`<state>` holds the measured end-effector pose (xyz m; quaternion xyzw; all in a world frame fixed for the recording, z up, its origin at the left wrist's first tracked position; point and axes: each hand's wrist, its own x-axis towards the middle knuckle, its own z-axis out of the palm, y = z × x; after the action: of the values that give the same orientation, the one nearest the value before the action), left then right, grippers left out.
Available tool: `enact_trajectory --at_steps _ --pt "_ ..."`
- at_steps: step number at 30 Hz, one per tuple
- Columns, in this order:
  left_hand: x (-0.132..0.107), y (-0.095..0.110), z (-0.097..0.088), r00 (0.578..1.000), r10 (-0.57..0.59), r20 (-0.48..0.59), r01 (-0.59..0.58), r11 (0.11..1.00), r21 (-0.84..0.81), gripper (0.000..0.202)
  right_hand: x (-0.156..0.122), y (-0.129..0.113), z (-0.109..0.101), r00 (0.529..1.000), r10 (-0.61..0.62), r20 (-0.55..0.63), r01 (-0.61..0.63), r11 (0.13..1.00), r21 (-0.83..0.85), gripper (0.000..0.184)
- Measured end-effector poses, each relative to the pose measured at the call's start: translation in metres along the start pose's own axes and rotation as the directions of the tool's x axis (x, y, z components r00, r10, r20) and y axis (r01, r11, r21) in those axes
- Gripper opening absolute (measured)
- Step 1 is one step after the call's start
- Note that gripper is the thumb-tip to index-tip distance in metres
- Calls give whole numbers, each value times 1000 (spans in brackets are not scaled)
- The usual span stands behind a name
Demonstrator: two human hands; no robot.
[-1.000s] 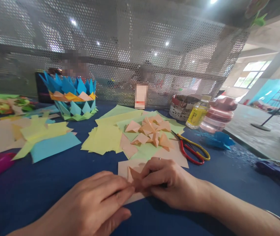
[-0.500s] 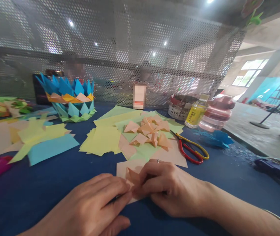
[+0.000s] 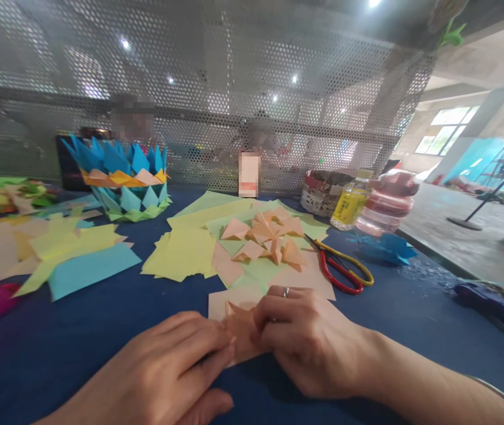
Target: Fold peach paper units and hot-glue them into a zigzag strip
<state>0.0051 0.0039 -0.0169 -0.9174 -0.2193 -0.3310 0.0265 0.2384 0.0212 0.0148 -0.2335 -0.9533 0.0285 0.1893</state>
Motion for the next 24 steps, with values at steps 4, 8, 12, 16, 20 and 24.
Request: enact_trajectory --at_steps 4,8,12,16,20,24 --pt "2 0 1 1000 10 -29 -10 1000 5 28 1 0 -3 999 -27 -25 26 999 -30 21" --pt "3 1 -2 1000 -10 -29 9 1000 -14 27 2 3 -7 996 26 -88 -21 998 56 29" --pt "3 3 -6 1000 -24 4 24 999 -45 24 1 8 -7 994 104 23 -106 991 81 49" --pt "3 2 -7 1000 -18 -9 18 999 -48 23 1 11 -5 989 129 74 -135 988 75 45" --pt "2 2 -5 999 -13 -39 13 1000 -3 24 3 13 -6 993 107 59 -113 987 114 34" --pt "-2 3 -5 1000 -16 -23 17 998 65 27 3 12 -9 985 118 122 -134 982 135 45"
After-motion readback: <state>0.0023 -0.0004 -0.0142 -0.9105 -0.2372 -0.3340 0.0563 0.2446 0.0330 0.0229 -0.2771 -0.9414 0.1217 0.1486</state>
